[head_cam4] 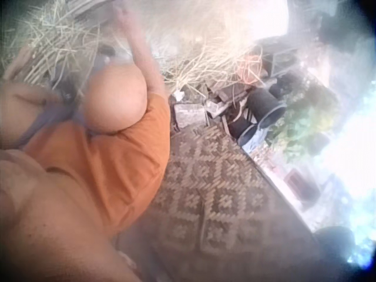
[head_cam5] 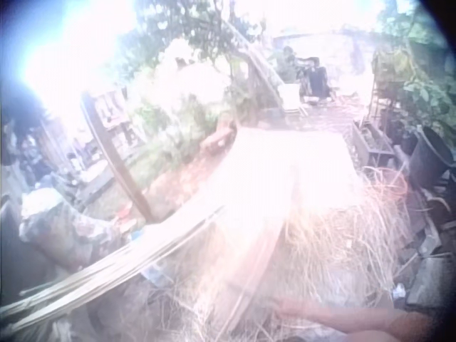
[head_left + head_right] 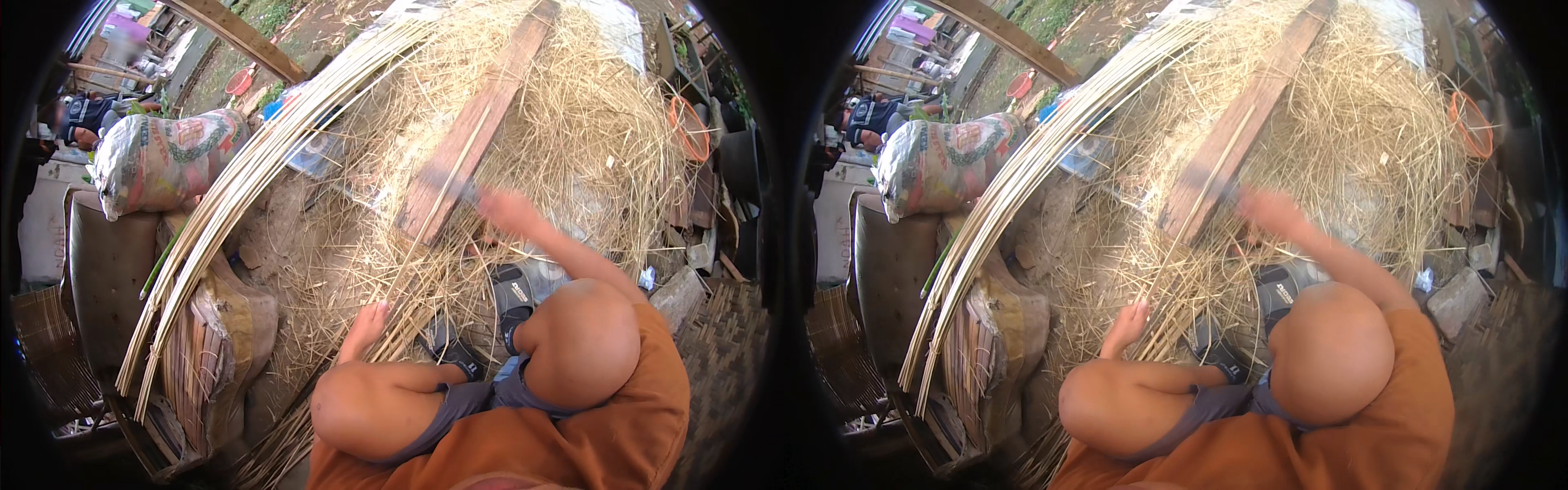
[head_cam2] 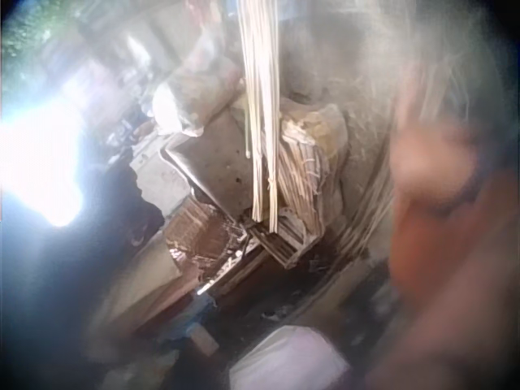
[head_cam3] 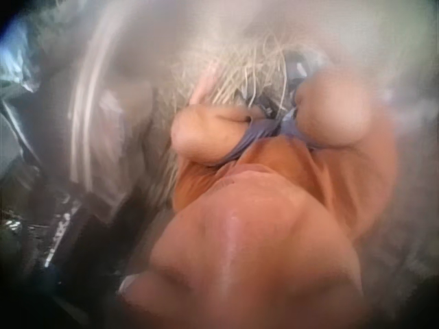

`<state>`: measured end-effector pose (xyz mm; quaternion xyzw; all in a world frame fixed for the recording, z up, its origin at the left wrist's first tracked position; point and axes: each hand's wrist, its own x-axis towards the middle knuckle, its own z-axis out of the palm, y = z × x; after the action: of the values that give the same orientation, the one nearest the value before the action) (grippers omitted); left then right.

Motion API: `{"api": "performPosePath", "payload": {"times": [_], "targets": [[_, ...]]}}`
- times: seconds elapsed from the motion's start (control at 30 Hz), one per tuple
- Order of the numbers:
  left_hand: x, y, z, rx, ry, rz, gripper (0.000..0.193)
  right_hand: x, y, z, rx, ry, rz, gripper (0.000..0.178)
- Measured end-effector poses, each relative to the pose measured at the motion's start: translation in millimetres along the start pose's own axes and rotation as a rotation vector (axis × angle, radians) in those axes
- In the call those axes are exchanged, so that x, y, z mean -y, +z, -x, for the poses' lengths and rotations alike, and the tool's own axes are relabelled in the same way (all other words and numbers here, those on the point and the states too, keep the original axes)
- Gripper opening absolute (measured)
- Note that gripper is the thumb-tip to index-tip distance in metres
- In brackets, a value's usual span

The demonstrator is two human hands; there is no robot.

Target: The person splits long bamboo poles into thin strips using a knife and a wooden board. The person repeatedly positions each pole, splits it lengthwise, and then gathers the resulting strips into a bundle.

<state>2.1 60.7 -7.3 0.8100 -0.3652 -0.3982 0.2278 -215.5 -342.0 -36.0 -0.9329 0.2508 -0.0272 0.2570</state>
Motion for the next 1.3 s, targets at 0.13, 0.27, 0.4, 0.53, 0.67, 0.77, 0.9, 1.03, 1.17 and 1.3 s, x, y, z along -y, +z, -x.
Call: {"api": "performPosePath", "payload": {"times": [0.13, 0.27, 0.4, 0.53, 0.67, 0.77, 0.9, 1.03, 1.17, 1.3], "targets": [[37.7, -19.5, 17.8, 0.138, -0.129, 0.225, 0.048, -129.4, -89.8, -26.0, -0.297, 0.534, -0.032, 0.047], [-10.5, -33.9, 13.1, 0.246, -0.470, 0.642, 0.044, 3.4, -15.5, -2.8, -0.111, 0.048, -0.020, 0.041], [-16.6, -41.6, 36.3, 0.305, -0.562, 0.766, 0.044, -17.9, 12.6, 4.1, -0.125, 0.121, -0.094, 0.044], [3.6, -57.2, 68.7, 0.358, -0.522, 0.812, 0.046, -57.2, -67.8, -14.4, -0.114, 0.494, -0.151, 0.045], [5.9, -49.7, 66.3, 0.396, -0.671, 0.963, 0.047, 24.8, -44.8, 13.4, 0.146, 0.220, -0.269, 0.048], [32.2, -34.4, 50.2, 0.625, -0.671, 1.152, 0.047, 53.8, 20.3, 54.5, -0.060, -0.313, 0.003, 0.049], [12.5, -43.8, 75.1, 0.495, -0.606, 1.075, 0.046, -19.3, -24.7, 4.7, -0.189, 0.142, -0.072, 0.044], [-29.6, -55.9, 69.4, 0.316, -0.629, 0.919, 0.041, -51.5, -63.2, -4.7, -0.253, 0.111, 0.082, 0.038], [40.3, -32.2, 101.7, 0.241, -0.600, 0.839, 0.045, -30.0, -23.7, 12.3, -0.212, -0.159, 0.023, 0.039], [5.1, -72.8, 130.8, 0.325, -0.526, 0.606, 0.049, -64.3, -23.7, 13.1, -0.232, 0.197, 0.140, 0.043]]}}
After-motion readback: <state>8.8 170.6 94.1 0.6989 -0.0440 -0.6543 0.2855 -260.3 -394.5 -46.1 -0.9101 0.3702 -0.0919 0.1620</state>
